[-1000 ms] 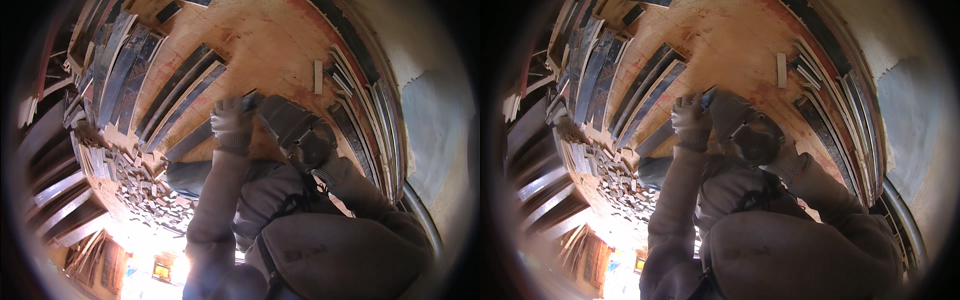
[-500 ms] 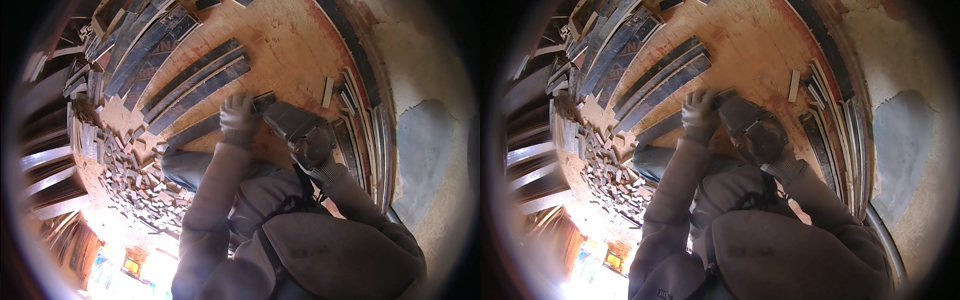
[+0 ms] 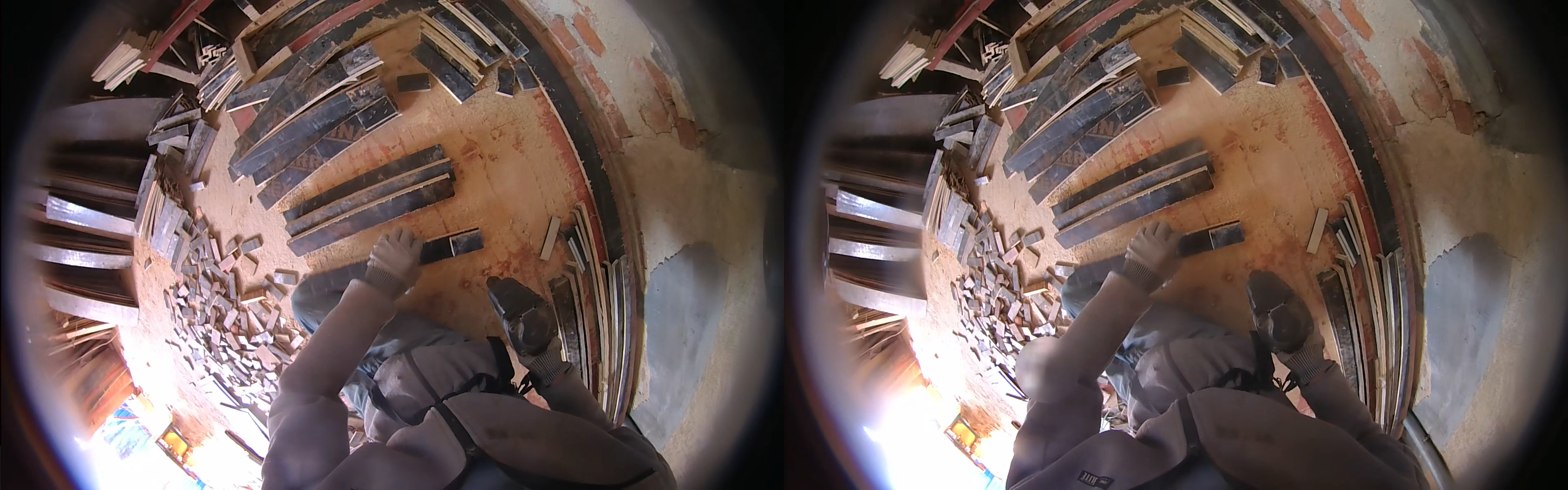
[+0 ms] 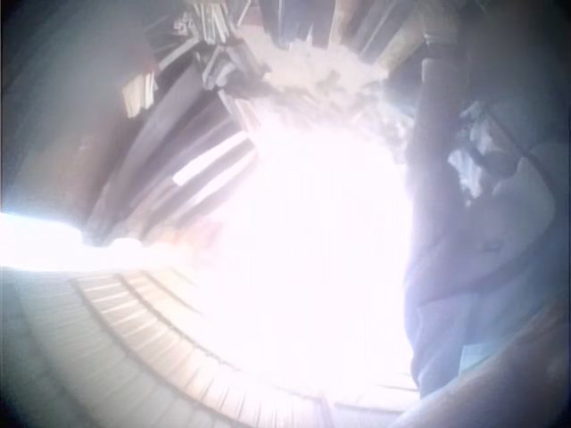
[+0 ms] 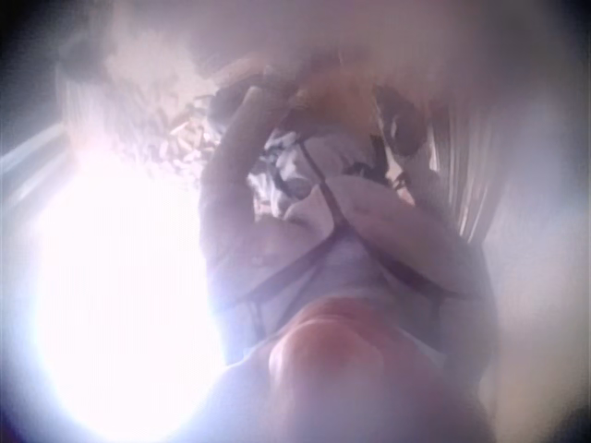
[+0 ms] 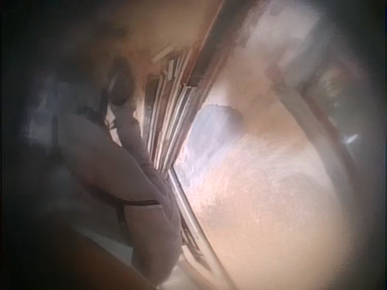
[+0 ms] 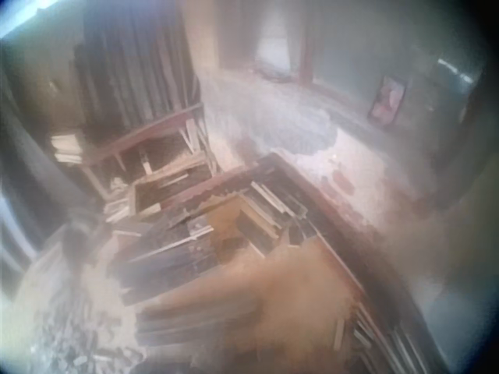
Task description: The person uses a handheld power tool to cut small wooden pieces on a workbench, then moves to the floor to assemble them with a nail gun. The person places cut pieces into a cardboard box and continues nailing them together on the floor.
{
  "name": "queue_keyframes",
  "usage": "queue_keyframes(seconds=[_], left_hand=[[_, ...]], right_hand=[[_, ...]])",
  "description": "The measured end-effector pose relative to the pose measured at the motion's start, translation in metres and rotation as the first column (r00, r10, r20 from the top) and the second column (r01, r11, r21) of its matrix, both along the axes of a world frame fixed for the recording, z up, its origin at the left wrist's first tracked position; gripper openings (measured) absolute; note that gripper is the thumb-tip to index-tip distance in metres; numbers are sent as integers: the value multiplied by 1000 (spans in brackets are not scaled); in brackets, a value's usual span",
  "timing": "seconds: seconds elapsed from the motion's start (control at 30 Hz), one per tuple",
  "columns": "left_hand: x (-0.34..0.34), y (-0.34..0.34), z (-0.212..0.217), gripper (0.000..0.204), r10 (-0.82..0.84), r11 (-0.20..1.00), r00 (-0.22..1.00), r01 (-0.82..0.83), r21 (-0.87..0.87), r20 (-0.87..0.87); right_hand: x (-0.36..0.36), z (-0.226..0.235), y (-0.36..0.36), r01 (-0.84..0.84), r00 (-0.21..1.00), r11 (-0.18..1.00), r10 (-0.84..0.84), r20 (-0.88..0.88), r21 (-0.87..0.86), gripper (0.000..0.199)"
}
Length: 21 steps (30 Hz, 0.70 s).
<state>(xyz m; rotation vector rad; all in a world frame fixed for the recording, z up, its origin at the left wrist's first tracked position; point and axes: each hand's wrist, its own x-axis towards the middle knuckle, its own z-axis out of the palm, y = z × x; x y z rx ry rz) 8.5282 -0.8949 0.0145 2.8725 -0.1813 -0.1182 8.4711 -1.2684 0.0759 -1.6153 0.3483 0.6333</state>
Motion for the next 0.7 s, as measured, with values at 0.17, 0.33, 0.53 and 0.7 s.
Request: queue_keyframes(seconds=[0.17,0.33,0.53,0.7], left_hand=[[26,-11,83,41,27,990,965,9,-137,261],[137,84,100,66,192,979,916,-204,-4,351],[257,66,83,82,190,958,948,-235,163,254],[347,27,49,64,93,840,995,-93,535,29]], right_hand=[[1,-4,-15,144,969,982,-114,-218,124,48],[10,-6,-24,625,704,683,-284,-651,377,49],[28,12,-17,902,366,335,-261,-893,271,50],[38,13,-13,898,401,286,-223,-889,333,49]])
